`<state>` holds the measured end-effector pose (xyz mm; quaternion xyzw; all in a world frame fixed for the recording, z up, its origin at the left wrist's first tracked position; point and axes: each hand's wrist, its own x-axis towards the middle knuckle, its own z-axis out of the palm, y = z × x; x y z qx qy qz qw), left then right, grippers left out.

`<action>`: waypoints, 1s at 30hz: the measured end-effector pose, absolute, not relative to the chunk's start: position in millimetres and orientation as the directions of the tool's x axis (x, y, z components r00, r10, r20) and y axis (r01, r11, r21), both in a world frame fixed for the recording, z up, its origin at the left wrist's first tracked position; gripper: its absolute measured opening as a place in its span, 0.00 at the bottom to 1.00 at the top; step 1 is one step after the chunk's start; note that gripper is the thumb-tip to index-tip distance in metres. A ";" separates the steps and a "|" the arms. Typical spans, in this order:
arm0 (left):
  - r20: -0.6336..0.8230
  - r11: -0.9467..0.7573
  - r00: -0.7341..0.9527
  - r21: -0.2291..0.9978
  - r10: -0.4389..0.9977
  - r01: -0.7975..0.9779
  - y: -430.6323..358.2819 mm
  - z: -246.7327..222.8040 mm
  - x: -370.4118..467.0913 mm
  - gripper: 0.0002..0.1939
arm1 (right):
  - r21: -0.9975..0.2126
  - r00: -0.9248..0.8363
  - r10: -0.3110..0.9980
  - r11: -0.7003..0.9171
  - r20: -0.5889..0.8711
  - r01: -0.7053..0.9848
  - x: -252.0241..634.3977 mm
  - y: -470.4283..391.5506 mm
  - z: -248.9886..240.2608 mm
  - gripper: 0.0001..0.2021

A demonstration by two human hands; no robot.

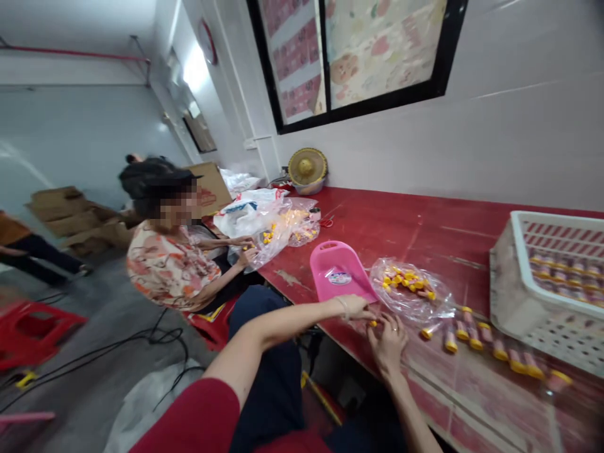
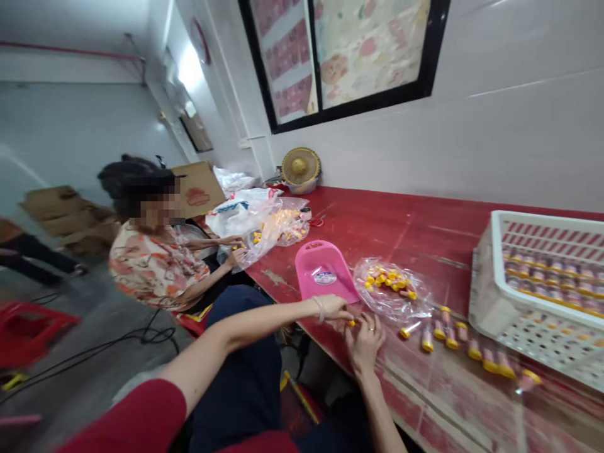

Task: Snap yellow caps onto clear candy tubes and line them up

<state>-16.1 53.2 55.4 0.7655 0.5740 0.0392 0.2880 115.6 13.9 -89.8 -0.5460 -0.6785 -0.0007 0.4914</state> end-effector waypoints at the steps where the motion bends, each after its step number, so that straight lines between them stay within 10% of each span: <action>1: -0.304 -0.233 0.398 0.459 0.865 0.857 59.2 68.7 -20.6 0.14 | -0.518 0.050 0.716 0.453 0.697 0.726 116.1 16.4 -80.8 0.18; 8: -0.222 -0.387 0.573 0.545 0.789 0.744 83.4 128.5 -31.8 0.14 | -0.611 -0.009 0.726 0.586 0.687 0.532 133.5 39.4 -15.3 0.20; 13: -0.177 -0.200 0.515 0.779 0.839 0.594 72.0 113.4 -40.5 0.18 | -0.979 0.000 0.982 0.188 0.189 0.075 149.0 28.1 4.8 0.24; 17: -0.321 0.071 0.537 0.898 0.780 0.434 70.4 78.6 -34.6 0.22 | -0.979 0.107 0.994 0.032 0.010 -0.202 157.6 19.7 6.6 0.23; 24: -0.510 0.487 0.544 0.850 0.666 0.201 59.8 30.4 5.6 0.28 | -0.987 0.317 0.948 0.029 -0.023 -0.156 172.0 12.0 -9.5 0.19; 30: -0.476 0.486 0.587 0.860 0.655 0.155 63.1 18.9 5.5 0.31 | -0.992 0.387 0.922 0.021 -0.028 -0.122 170.8 10.0 -8.7 0.14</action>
